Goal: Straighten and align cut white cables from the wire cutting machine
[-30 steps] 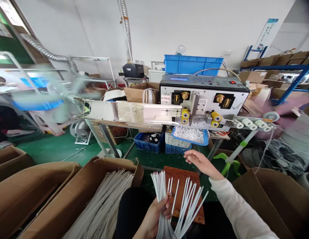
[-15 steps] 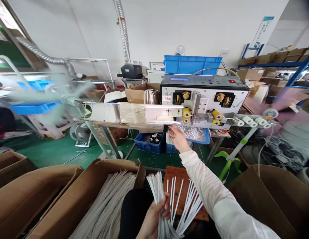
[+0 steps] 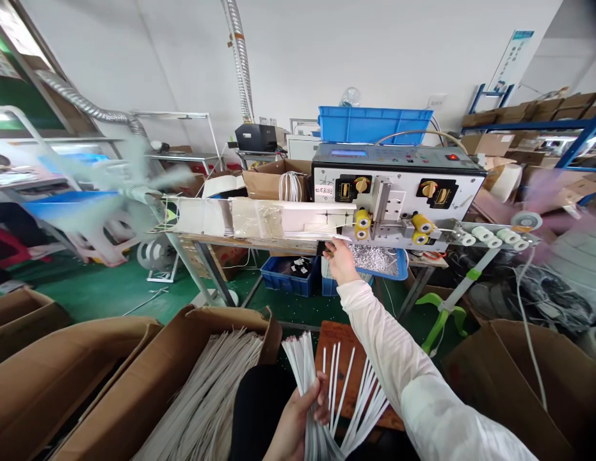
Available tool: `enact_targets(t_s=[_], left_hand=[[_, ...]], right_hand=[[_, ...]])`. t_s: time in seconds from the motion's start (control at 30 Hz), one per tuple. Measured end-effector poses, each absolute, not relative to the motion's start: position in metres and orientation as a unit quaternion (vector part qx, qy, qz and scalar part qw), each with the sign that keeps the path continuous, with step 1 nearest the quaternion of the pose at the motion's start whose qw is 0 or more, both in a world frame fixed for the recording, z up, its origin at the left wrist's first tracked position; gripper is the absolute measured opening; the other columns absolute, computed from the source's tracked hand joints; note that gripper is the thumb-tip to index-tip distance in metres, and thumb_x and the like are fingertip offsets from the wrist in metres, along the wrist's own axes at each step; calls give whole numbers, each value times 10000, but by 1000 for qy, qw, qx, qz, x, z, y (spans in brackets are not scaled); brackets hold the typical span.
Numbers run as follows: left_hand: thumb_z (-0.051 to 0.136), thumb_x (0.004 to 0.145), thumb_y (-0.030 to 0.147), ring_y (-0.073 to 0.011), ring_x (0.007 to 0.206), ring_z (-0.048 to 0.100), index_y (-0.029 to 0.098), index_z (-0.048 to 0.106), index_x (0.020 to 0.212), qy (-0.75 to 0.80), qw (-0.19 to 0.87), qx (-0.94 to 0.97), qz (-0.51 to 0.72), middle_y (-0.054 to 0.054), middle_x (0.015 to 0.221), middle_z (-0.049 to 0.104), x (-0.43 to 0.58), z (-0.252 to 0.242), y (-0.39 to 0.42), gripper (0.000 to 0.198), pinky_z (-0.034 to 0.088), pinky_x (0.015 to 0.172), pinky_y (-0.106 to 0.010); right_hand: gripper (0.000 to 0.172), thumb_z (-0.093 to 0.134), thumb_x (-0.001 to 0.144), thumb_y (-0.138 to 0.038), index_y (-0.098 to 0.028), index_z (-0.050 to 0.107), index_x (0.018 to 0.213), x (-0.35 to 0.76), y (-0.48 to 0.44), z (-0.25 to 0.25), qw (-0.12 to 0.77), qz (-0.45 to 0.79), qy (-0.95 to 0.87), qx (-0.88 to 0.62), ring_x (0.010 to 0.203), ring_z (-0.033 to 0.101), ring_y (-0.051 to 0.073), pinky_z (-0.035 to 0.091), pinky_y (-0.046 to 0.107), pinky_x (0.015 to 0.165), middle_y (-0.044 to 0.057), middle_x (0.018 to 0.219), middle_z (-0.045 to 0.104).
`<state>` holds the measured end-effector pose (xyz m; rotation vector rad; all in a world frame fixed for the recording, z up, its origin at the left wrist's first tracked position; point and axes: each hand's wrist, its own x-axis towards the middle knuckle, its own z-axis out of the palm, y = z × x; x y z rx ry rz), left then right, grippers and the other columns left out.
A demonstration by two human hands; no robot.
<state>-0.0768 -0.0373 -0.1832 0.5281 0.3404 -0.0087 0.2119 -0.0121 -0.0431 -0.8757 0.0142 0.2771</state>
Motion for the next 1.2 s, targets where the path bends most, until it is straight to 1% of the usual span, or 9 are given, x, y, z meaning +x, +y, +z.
enact_targets(t_s=[0.2,0.47,0.6,0.7,0.77,0.83,0.93,1.1,1.2], left_hand=[[754,790,343,-45,513,334,119,618,965,173,949,262,1,37,661,417,-77,-184,-36,315,264,506,-208],[781,760,344,-50,498,360,125,619,957,164,949,269,7,38,651,444,-75,-184,-36,336,277,491,-206],[776,765,331,-55,495,372,130,615,956,152,948,280,21,37,646,461,-74,-175,-33,321,299,494,-210],[771,768,326,-60,500,390,128,616,955,132,948,288,30,28,656,482,-74,-170,-28,313,310,490,-209],[765,773,325,-62,498,400,128,616,946,122,948,291,39,25,661,490,-75,-167,-24,301,315,486,-206],[759,777,327,-59,490,403,131,615,933,113,948,292,46,26,661,494,-75,-165,-19,289,323,483,-204],[767,765,338,-68,495,437,129,620,928,107,947,298,43,13,679,529,-73,-165,-16,303,355,483,-206],[796,724,368,-137,542,564,101,603,738,139,937,320,22,-49,642,594,-62,-167,-30,329,465,548,-256],[794,733,351,-212,721,655,90,634,805,128,945,302,5,-101,769,653,-61,-165,-40,314,531,676,-307]], right_hand=[[299,562,774,-295,-265,557,1072,209,-8,-31,883,84,6,-462,1023,557,126,411,212,696,-11,1191,607],[295,512,868,-405,-248,572,1110,211,-7,-19,865,68,-32,-496,1124,545,152,457,292,858,19,1240,600],[296,471,921,-415,-186,622,1031,188,-22,-30,811,-88,-156,-557,1202,514,177,410,344,1017,75,1240,598],[323,425,971,-421,-193,644,1037,153,-58,-41,733,-156,-319,-580,1147,562,188,438,349,1000,88,1187,630],[316,416,990,-391,-198,664,1023,129,-91,-45,659,-68,-437,-608,964,637,179,499,325,876,84,1064,676],[290,446,990,-350,-193,687,952,110,-122,-45,533,71,-555,-635,821,653,156,507,286,794,65,940,700],[317,445,994,-349,-177,690,889,87,-148,-46,403,267,-622,-616,757,667,148,508,260,754,51,835,712],[365,443,974,-435,-165,673,888,64,-141,-68,399,413,-535,-619,711,672,163,535,270,682,55,844,724],[368,452,952,-475,-167,642,885,64,-135,-84,417,432,-449,-662,594,634,151,514,260,551,52,828,711]])
